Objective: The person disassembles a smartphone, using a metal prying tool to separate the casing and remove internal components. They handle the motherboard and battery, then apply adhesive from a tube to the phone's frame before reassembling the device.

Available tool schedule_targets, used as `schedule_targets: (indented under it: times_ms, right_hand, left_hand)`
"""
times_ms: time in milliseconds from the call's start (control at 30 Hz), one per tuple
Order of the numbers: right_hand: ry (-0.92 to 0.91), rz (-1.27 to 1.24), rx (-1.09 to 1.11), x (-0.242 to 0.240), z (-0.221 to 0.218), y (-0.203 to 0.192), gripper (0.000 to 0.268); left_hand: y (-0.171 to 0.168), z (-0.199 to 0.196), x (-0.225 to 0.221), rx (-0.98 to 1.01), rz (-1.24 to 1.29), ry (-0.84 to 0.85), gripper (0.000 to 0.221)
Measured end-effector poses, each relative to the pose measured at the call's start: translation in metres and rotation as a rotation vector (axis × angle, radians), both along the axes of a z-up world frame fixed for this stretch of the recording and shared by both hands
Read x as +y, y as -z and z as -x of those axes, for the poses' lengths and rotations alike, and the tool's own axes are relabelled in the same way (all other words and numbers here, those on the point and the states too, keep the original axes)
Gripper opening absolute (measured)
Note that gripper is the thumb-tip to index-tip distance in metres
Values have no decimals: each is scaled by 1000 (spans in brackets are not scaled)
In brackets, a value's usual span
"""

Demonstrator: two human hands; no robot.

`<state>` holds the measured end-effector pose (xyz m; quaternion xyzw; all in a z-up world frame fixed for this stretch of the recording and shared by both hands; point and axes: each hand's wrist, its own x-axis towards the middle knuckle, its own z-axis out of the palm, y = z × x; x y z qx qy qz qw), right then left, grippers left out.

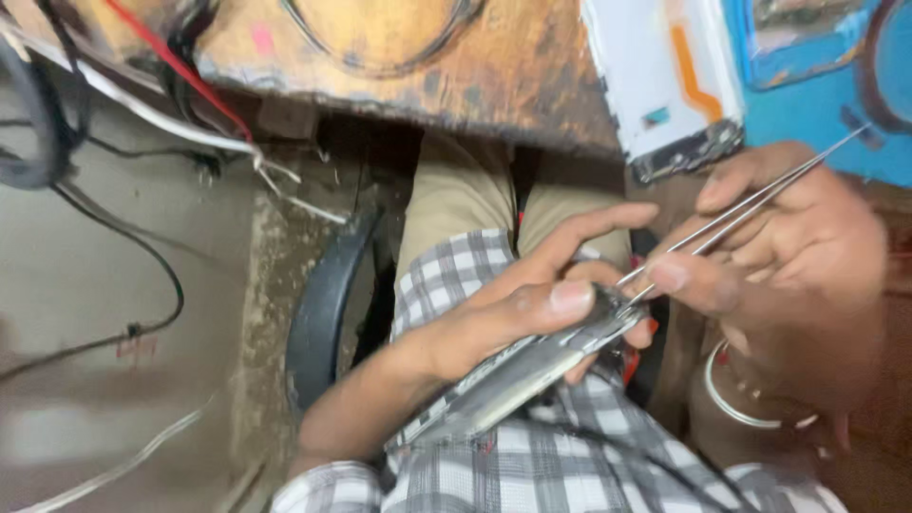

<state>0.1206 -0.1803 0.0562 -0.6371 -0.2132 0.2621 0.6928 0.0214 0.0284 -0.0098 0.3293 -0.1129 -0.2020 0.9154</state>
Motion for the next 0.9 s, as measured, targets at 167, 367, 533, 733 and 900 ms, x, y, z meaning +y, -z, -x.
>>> schedule_targets:
  times_ms: [167, 367, 533, 733, 900]
  right_hand:
    - [235, -74, 35, 6, 0, 20, 38]
    - [296, -174, 32, 10, -13, 51, 28]
    - [347, -222, 69, 6, -28, 64, 28]
    - [291, -290, 35, 0, -27, 65, 32]
    - [262, -495, 103, -5, -12, 51, 41]
  left_hand:
    - [-9, -5, 0, 123, 173, -10, 85]
    - [45, -13, -12, 66, 272, -130, 86]
    - [129, -60, -4, 46, 227, -125, 101]
    - [165, -79, 11, 13, 253, -47, 105]
    - [161, -72, 6, -13, 278, -91, 105]
